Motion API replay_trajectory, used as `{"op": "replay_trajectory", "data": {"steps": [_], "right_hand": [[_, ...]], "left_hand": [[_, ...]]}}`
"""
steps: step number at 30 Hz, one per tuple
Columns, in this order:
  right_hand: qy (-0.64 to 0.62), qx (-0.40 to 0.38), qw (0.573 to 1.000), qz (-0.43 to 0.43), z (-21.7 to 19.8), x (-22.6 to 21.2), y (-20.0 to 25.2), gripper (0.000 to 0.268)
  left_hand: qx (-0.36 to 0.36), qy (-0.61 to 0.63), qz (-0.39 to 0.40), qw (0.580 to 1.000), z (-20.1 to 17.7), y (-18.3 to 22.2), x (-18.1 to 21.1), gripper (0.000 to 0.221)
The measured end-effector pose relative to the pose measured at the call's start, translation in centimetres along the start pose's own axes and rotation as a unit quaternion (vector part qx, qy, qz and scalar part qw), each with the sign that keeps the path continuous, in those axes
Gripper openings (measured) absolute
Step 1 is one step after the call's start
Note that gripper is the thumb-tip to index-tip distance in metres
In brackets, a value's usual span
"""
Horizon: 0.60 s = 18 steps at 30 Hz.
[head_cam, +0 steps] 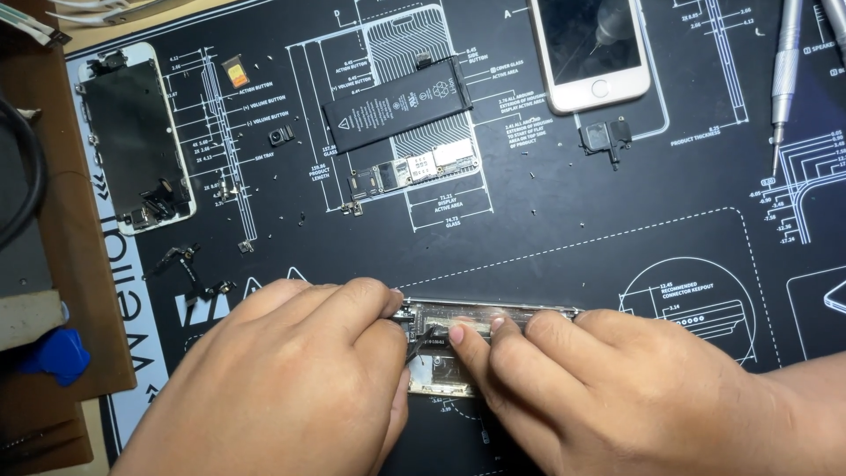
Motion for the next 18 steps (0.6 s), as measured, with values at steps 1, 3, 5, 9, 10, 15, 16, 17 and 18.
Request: {"op": "replay_trajectory", "data": {"steps": [1, 3, 5, 9, 10, 15, 16, 17, 18], "right_hand": [[0.005, 0.003, 1.0, -0.002, -0.07, 0.02, -0.06, 0.021], [0.012, 0.005, 1.0, -0.005, -0.19, 0.1, -0.21, 0.021], [-0.008, 0.017, 1.0, 0.011, -0.46, 0.45, -0.36, 0.016], [-0.01, 0.005, 1.0, 0.004, -0.23, 0.28, -0.34, 0.02], [0.002, 0.008, 1.0, 0.001, -0.25, 0.17, -0.39, 0.018], [0.011, 0.013, 1.0, -0.007, -0.27, 0.06, -0.36, 0.016], [-0.001, 0.014, 1.0, -0.002, -0.29, 0.15, -0.28, 0.018], [-0.014, 0.015, 1.0, 0.002, -0.29, 0.24, -0.21, 0.021], [-0.014, 0.014, 1.0, 0.002, -0.28, 0.25, -0.2, 0.021]], "left_hand": [[-0.002, 0.003, 0.003, 1.0, 0.02, 0.0, 0.03, 0.028], [-0.003, 0.005, 0.006, 1.0, -0.02, -0.07, 0.06, 0.027], [-0.013, 0.009, -0.001, 1.0, 0.15, -0.09, -0.04, 0.027], [-0.029, 0.014, -0.014, 0.999, 0.46, 0.03, -0.2, 0.025], [-0.015, 0.01, -0.011, 1.0, 0.22, 0.03, -0.15, 0.024], [-0.004, 0.008, 0.003, 1.0, -0.04, 0.0, 0.08, 0.026], [-0.014, 0.01, -0.01, 1.0, 0.15, 0.05, -0.12, 0.026], [-0.023, 0.013, -0.023, 0.999, 0.35, 0.1, -0.33, 0.026], [-0.024, 0.013, -0.023, 0.999, 0.38, 0.08, -0.34, 0.026]]}}
Point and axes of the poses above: each hand's wrist, its own y-axis away from the middle knuckle, its own z-axis out of the palm, x = y × z, the point moved 9 cm from there along -y, towards the middle knuckle, and after that the axes turned 2 degrees about z, right-handed, at the moved point
